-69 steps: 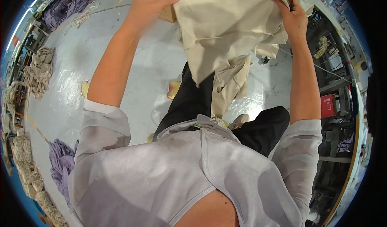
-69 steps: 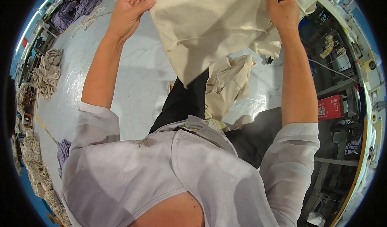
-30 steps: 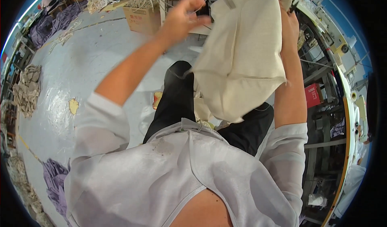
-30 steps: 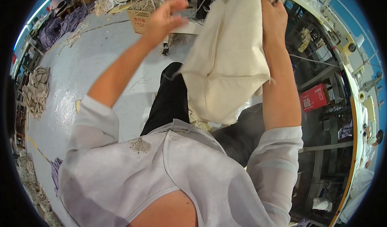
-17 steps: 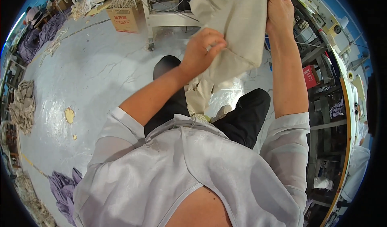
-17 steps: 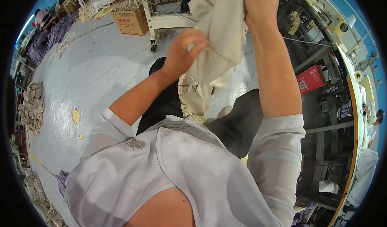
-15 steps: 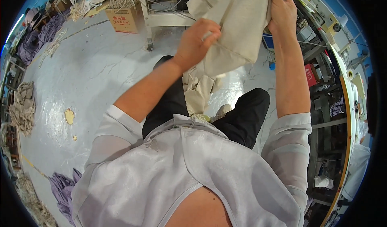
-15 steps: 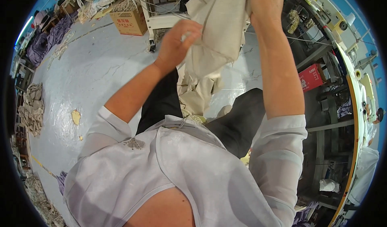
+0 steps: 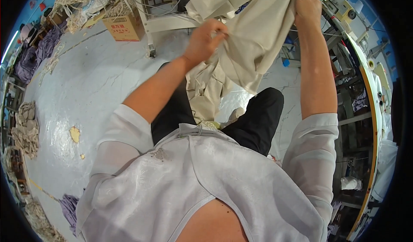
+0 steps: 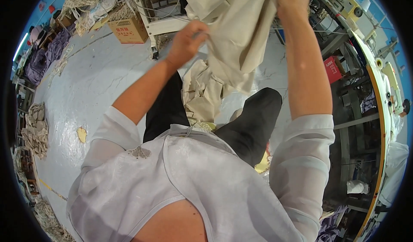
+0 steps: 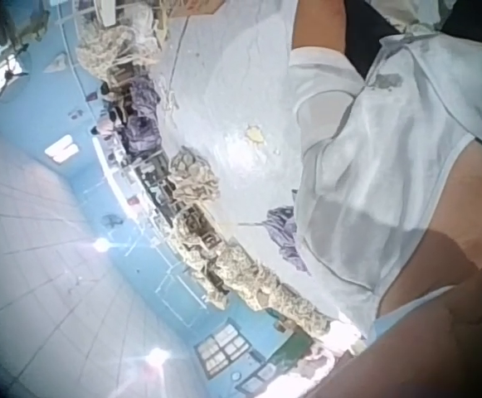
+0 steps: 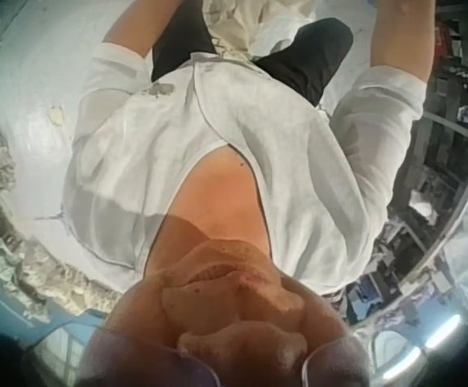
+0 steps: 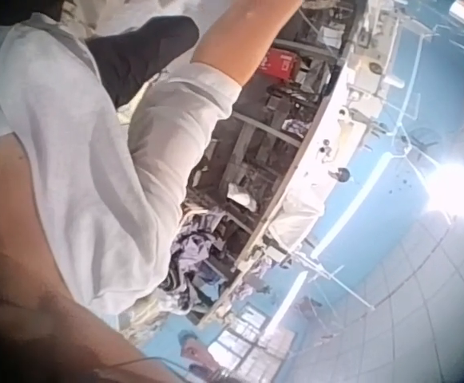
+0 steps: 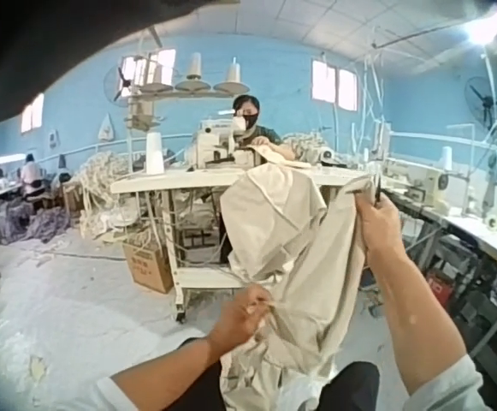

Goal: Trimming and inspecting fabric pieces in a garment factory.

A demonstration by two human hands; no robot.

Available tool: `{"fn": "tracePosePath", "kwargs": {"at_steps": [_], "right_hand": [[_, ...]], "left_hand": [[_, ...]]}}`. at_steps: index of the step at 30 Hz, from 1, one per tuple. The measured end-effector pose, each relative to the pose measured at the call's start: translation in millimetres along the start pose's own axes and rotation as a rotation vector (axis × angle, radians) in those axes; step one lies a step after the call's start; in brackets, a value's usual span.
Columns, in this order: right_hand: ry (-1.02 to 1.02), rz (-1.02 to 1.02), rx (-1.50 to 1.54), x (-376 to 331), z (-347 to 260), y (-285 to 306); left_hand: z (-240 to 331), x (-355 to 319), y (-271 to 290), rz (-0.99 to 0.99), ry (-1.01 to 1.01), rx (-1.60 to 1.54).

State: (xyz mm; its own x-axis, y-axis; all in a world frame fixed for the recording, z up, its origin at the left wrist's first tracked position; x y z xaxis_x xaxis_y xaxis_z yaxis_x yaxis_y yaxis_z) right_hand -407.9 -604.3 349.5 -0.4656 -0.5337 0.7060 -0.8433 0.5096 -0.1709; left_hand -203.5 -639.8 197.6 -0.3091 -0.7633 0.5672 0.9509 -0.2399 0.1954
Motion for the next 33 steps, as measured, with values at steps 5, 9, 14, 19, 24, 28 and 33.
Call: {"fn": "tracePosePath", "kwargs": {"at_steps": [5,9,14,19,24,28,33], "right_hand": [[0.108,-0.262,-0.685,38,98,99],[-0.098,-0.298,-0.641,13,157,131],[-0.016,0.039,-0.016,-37,96,58],[0.200,-0.213,-0.189,-106,52,-21],[0.074,-0.253,-0.085,-83,92,-21],[0.271,-0.354,-0.196,-26,35,-24],[0.309,-0.350,-0.253,32,0,-22]], "left_hand": [[-12,58,57,-0.027,0.340,-0.332],[28,94,55,-0.056,0.271,-0.034],[78,99,56,-0.083,0.191,0.290],[100,98,36,-0.155,0.043,0.494],[104,84,47,-0.360,0.147,0.605],[27,67,67,-0.648,0.241,0.877],[-33,67,88,-0.452,0.353,0.740]]}}
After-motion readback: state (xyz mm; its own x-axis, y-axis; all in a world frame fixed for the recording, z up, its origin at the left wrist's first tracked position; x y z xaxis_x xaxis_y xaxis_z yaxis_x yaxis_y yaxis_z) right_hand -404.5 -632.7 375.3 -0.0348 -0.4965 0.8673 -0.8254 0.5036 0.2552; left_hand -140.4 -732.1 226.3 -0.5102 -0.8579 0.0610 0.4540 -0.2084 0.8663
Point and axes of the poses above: each hand's wrist, its own x-axis towards the middle knuckle, its own y-axis out of the back of the hand, z = x × y, the point moved 8 cm from there along x, towards the middle knuckle, and after that the axes turned 15 degrees about y, right-handed, at the moved point
